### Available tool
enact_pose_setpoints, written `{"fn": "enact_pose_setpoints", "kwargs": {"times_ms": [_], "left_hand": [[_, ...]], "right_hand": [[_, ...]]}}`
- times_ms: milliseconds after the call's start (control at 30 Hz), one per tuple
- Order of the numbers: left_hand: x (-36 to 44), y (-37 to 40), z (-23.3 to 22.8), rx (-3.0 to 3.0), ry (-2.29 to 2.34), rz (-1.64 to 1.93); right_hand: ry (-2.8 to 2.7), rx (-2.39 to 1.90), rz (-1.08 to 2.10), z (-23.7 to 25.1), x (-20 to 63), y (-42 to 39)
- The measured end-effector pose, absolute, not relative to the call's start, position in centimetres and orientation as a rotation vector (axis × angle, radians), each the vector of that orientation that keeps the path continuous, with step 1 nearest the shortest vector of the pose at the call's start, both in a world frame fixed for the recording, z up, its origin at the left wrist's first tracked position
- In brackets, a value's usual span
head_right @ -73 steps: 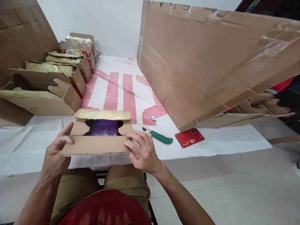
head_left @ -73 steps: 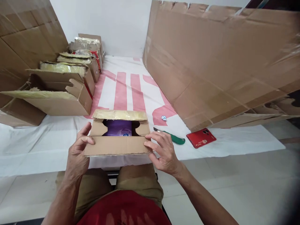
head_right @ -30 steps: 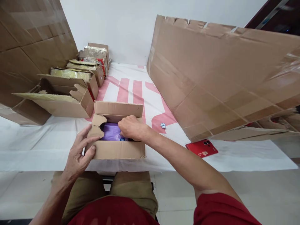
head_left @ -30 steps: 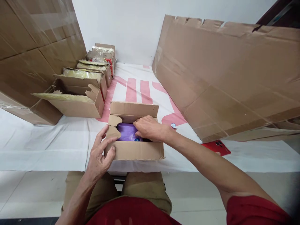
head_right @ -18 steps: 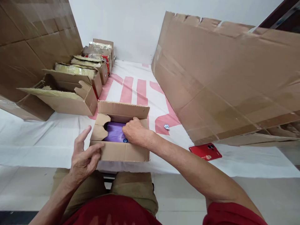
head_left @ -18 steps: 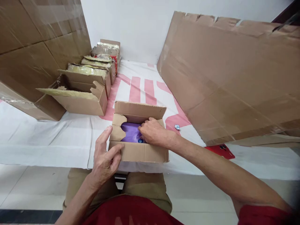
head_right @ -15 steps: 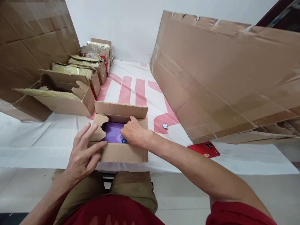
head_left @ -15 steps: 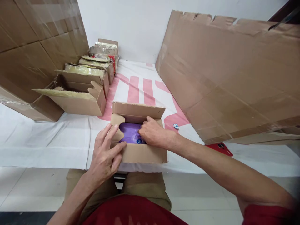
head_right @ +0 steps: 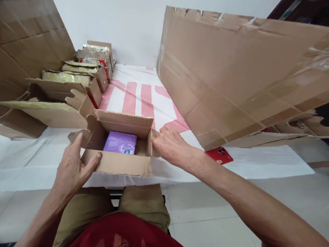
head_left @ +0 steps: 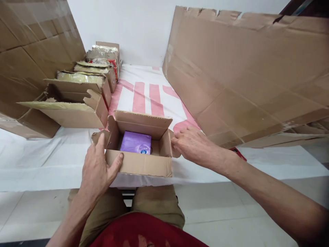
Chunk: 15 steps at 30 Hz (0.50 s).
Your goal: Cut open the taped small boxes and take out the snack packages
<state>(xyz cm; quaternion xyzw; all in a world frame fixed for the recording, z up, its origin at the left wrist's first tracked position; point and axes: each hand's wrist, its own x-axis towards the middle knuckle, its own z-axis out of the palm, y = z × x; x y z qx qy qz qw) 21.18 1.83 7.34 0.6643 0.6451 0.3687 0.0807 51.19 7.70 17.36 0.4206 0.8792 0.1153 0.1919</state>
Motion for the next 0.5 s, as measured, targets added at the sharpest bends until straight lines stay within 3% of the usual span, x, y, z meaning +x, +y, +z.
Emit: {"fn": "enact_pose_setpoints", "kwargs": {"times_ms": [200,500], "left_hand": [[22.1,1.4,6.8,1.422,1.948,1.035],[22.6,1.6,6.3,1.387,1.899,1.102]], "right_hand": [[2.536,0.972,0.432,17.1,47.7,9.3],[2.44,0.654,-0.005,14.4,41.0,12.1]]}}
